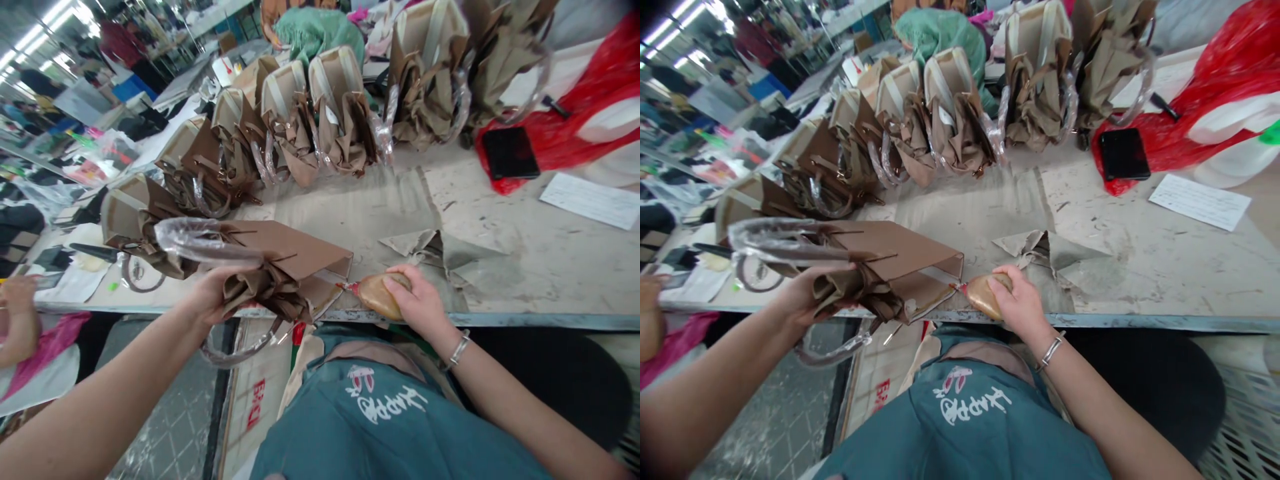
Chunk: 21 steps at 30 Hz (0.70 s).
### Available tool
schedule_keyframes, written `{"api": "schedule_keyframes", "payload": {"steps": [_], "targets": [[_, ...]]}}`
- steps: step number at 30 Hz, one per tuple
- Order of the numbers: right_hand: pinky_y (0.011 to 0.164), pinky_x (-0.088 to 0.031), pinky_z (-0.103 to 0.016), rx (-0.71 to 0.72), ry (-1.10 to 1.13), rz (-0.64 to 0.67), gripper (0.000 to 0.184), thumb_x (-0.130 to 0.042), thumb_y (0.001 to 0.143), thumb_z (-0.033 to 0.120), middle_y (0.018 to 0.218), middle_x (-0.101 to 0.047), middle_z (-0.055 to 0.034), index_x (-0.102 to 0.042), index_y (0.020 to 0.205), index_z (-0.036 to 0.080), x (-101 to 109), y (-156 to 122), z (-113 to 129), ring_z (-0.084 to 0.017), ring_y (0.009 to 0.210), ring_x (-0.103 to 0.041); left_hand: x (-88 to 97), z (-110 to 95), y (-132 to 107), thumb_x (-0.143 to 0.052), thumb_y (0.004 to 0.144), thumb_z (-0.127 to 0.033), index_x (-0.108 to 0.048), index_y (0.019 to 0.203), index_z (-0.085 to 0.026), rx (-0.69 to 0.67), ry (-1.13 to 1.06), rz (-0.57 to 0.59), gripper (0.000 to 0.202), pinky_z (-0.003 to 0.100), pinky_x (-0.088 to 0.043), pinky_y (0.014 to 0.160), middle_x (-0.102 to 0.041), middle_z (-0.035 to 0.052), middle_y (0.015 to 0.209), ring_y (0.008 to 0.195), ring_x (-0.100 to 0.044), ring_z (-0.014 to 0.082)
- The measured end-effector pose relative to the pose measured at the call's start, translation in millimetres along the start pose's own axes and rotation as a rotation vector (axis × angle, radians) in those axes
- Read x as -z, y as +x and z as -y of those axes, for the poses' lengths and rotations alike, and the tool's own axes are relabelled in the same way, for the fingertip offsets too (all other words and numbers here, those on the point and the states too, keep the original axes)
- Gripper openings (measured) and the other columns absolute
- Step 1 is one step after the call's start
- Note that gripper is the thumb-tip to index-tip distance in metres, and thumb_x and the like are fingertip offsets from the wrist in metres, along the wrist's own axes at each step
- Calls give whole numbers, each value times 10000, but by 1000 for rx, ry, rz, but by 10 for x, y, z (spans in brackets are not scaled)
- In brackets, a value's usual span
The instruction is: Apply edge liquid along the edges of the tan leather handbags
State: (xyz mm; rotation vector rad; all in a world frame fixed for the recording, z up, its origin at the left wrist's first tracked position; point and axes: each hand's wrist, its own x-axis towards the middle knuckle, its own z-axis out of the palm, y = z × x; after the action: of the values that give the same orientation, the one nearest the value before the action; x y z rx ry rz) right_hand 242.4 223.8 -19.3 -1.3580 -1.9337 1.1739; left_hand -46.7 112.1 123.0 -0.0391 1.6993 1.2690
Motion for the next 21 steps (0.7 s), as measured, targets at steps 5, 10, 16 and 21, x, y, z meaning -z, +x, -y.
{"api": "schedule_keyframes", "payload": {"steps": [5, 10, 16, 21], "targets": [[727, -466, -316, 173, -50, 57, 238, -467, 865, 380, 874, -663, -43, -585, 976, 205, 39, -12, 50, -196, 761, -617, -492, -368, 130, -491, 828, -128, -657, 807, 38, -37, 219, 130, 237, 322, -471, 329, -673, 121, 573, 358, -595, 193], [786, -468, -329, 243, -64, 89, 193, -461, 882, 326, 936, -654, -59, -569, 985, 204, 66, -26, 38, -208, 837, -618, -984, -549, 312, -402, 886, -159, -572, 904, 159, -106, 399, 341, 361, 199, -409, 380, -650, 87, 568, 372, -585, 122], [820, -469, -339, 238, -31, 23, 191, -458, 896, 324, 973, -646, -61, -557, 1014, 210, 150, -149, -71, -212, 883, -612, -1234, -568, 440, -484, 867, -233, -518, 1080, 171, -109, 550, 301, 458, 270, -469, 481, -695, 219, 923, 520, -651, 160], [815, -476, -336, 253, 1, -65, 212, -475, 903, 360, 969, -646, -59, -547, 1040, 215, 249, -274, -105, -211, 883, -617, -1260, -563, 444, -481, 860, -238, -480, 1164, 161, -124, 552, 276, 501, 268, -471, 509, -614, 297, 1131, 531, -643, 124]]}}
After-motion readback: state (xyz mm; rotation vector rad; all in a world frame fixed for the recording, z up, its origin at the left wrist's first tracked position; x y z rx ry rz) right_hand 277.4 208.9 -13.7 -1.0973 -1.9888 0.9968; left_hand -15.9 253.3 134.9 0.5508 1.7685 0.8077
